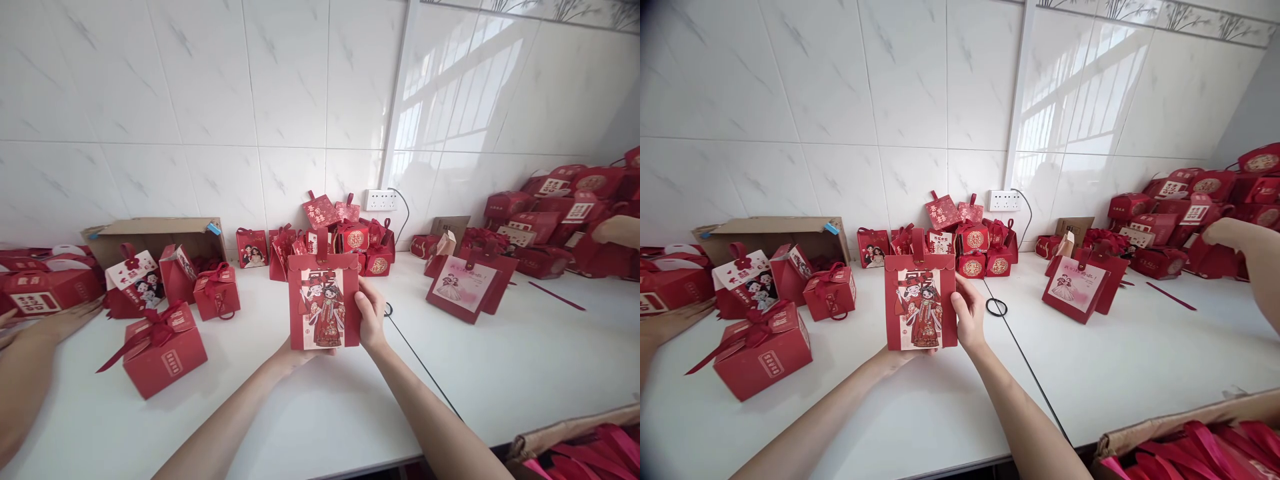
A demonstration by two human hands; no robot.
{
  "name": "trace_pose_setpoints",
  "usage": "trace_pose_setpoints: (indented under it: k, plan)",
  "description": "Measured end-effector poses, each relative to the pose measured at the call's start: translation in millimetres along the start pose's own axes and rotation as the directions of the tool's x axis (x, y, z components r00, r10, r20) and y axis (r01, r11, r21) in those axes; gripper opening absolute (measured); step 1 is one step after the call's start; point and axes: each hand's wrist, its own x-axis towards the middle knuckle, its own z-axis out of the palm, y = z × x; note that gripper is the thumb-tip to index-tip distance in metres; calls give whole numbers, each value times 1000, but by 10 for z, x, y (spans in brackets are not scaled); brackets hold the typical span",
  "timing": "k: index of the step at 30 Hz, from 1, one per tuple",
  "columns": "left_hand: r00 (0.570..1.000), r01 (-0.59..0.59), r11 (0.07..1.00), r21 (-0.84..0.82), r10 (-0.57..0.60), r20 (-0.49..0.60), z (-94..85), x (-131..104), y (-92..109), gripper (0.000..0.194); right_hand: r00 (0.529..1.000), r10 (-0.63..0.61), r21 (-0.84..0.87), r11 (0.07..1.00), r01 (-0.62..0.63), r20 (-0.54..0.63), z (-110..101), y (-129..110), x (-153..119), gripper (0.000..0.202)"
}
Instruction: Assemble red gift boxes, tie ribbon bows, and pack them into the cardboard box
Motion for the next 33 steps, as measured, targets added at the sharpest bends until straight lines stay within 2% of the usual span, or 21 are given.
trace_pose_setpoints:
  k: [8,14,20,24,27,30,31,33]
  plan:
    - [998,14,1000,-19,-15,-58,24,4,9,56,1000,10,-6,1000,-10,-2,-3,7,6,35]
    - [999,-28,999,-29,27,-36,25,-6,5,50,1000,22,-4,1000,-22,-3,2,6,9,33]
    - [999,-20,999,-27,19,-43,5,-6,-8,57,999,41,6,999,-41,-13,-6,18,8,33]
    - [996,-65,998,23,66,-56,-7,21,-28,56,995,90,74,994,-86,-50,8,34,30,27]
    - [981,-160,987,18,161,-106,-7,64,-18,60,962,247,275,939,-207,-120,29,72,67,23]
    - [941,-267,964,22,265,-208,-6,97,-13,64,874,441,414,848,-332,-202,26,154,95,25]
    - [924,-286,957,49,289,-251,-3,102,-18,63,853,472,422,835,-352,-223,17,190,98,25]
    - [889,-298,945,133,326,-322,11,100,-41,58,850,465,392,851,-351,-249,-8,262,91,26]
